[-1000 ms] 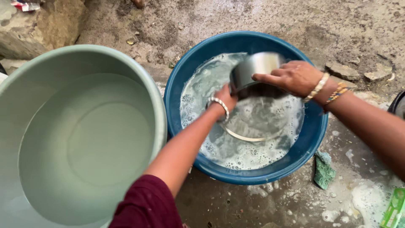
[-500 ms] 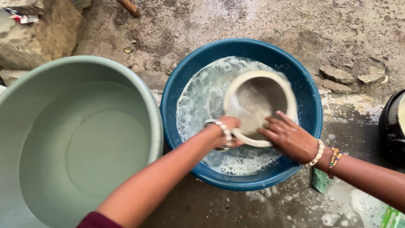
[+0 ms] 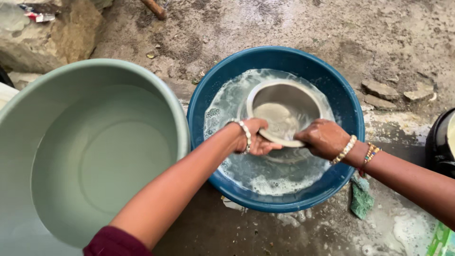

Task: The person scrubs metal bowls, plates, and a lid using a sponge and soapy water before rinsing them in a basin.

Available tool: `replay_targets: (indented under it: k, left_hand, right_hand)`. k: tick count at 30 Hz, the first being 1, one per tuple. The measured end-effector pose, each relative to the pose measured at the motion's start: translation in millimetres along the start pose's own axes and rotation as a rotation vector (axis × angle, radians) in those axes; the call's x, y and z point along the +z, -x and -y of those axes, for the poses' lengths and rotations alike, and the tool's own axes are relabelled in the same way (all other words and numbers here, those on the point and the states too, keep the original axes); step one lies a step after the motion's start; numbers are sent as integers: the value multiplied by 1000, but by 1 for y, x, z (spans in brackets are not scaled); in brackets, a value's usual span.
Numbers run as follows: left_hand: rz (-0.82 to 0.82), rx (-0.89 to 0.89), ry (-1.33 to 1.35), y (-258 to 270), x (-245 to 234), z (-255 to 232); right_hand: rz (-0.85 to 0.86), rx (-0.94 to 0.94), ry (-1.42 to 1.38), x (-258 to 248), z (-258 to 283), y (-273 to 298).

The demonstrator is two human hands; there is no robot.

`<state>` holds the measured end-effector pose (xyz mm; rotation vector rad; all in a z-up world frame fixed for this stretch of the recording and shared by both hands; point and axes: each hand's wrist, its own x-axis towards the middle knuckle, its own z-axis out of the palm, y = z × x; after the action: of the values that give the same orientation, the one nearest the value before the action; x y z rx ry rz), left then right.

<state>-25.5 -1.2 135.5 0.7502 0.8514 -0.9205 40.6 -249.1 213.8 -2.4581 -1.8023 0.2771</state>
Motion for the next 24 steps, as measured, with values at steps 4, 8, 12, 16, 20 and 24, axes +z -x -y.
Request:
replay_targets:
  k: [4, 8, 12, 16, 20, 24]
  left_hand:
    - [-125, 188, -227, 49, -6, -21]
    - [-223, 134, -214, 82, -12, -1]
    - [-209, 232, -246, 88, -12, 14]
    - [-164, 354, -244, 84, -14, 5]
    - [-120, 421, -183, 82, -6, -2]
    - [-82, 445, -175, 97, 5, -4]
  right_hand:
    - [194, 226, -14, -15, 8, -17]
    - [9, 101, -118, -10, 5, 1]
    - [-73, 109, -150, -4, -10, 22]
    - [-50, 390, -570, 1, -20, 17]
    - [-415, 513, -1743, -10, -31, 7]
    - [-523, 445, -2171, -25, -31, 2]
